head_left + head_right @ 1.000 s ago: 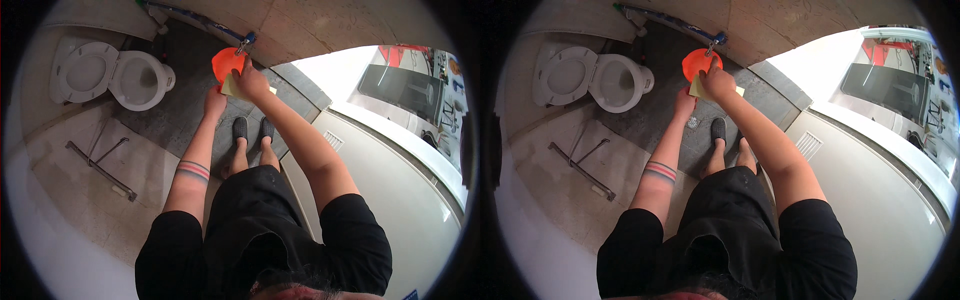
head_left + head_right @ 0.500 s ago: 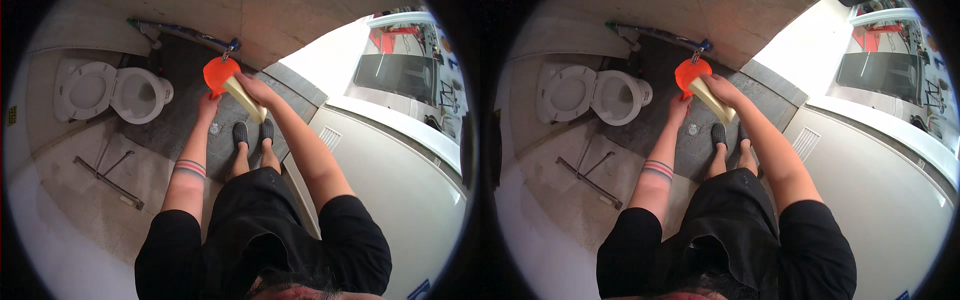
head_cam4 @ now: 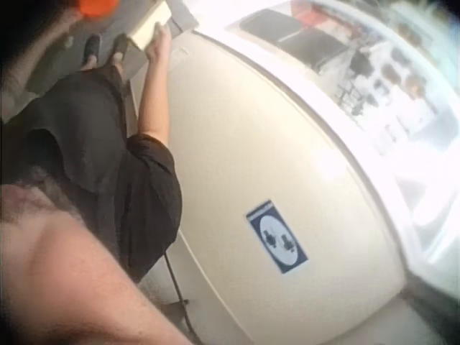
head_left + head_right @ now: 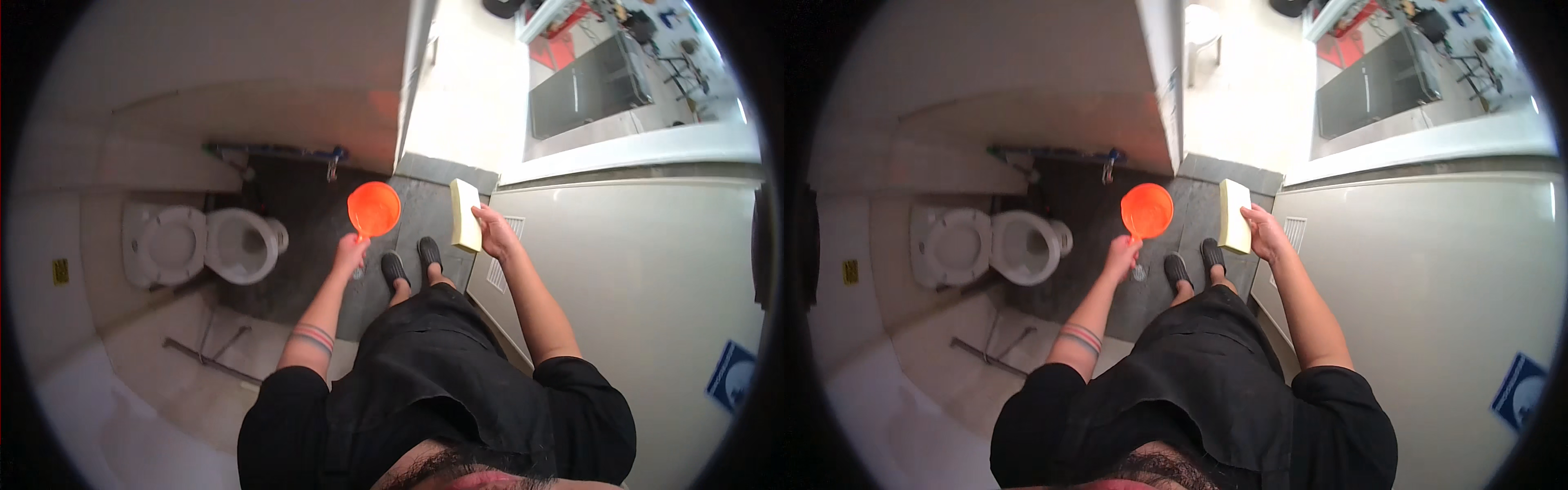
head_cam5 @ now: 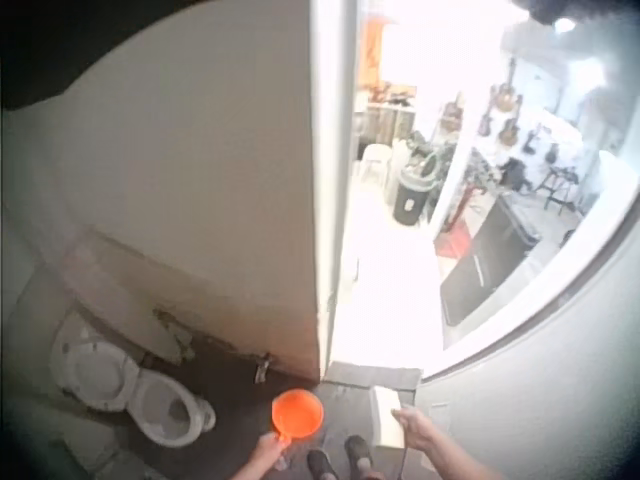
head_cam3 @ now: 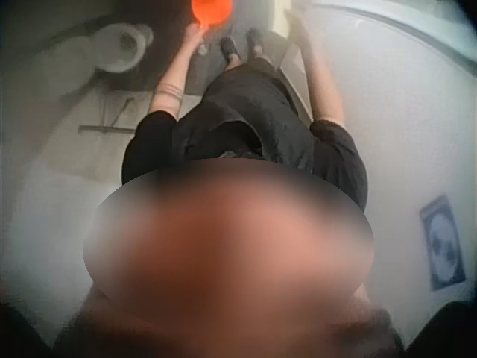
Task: The person takes a sponge and a scoop from a bathroom shelf, wets the sponge under a faucet while holding it in the scoop, and then wrings the sponge out by hand.
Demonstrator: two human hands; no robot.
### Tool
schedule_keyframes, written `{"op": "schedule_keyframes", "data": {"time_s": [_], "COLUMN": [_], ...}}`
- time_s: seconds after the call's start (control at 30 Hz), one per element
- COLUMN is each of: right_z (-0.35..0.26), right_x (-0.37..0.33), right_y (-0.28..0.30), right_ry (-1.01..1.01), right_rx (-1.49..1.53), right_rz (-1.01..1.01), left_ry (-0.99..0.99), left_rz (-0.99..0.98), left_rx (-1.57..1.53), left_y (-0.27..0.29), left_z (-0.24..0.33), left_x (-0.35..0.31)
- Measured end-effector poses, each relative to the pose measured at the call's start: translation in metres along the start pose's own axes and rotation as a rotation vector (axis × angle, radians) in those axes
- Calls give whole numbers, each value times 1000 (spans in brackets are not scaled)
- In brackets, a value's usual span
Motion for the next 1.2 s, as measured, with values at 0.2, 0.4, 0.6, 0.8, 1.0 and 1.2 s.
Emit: {"op": "schedule_keyframes", "data": {"time_s": [0.2, 0.4, 0.6, 0.8, 1.0, 1.2], "right_z": [-92, -194, -296, -422, -570, -657], "right_x": [-37, -36, 74, 212, 283, 349], "right_y": [-8, 3, 21, 23, -31, 124], "right_ry": [214, 273, 239, 13, 98, 302], "right_rx": [-3, 54, -108, -343, -1004, -1429], "right_rz": [-17, -140, -67, -28, 35, 378], "left_ry": [-37, -63, -88, -92, -138, -263], "left_rz": [-158, -287, -244, -93, 10, 76], "left_rx": [121, 44, -87, -252, -320, -107], "left_y": [-60, -126, -174, -206, -204, -194], "left_z": [109, 203, 298, 407, 526, 637], "left_x": [-36, -11, 46, 97, 164, 282]}}
Point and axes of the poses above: each hand's wrist, its own x-axis towards the middle knuckle, its own y-axis out of the back of the hand, z = x × y, the point moved 9 cm from there along x, towards the middle knuckle, and after that the axes turned 4 degrees about x, right-handed, at the moved point
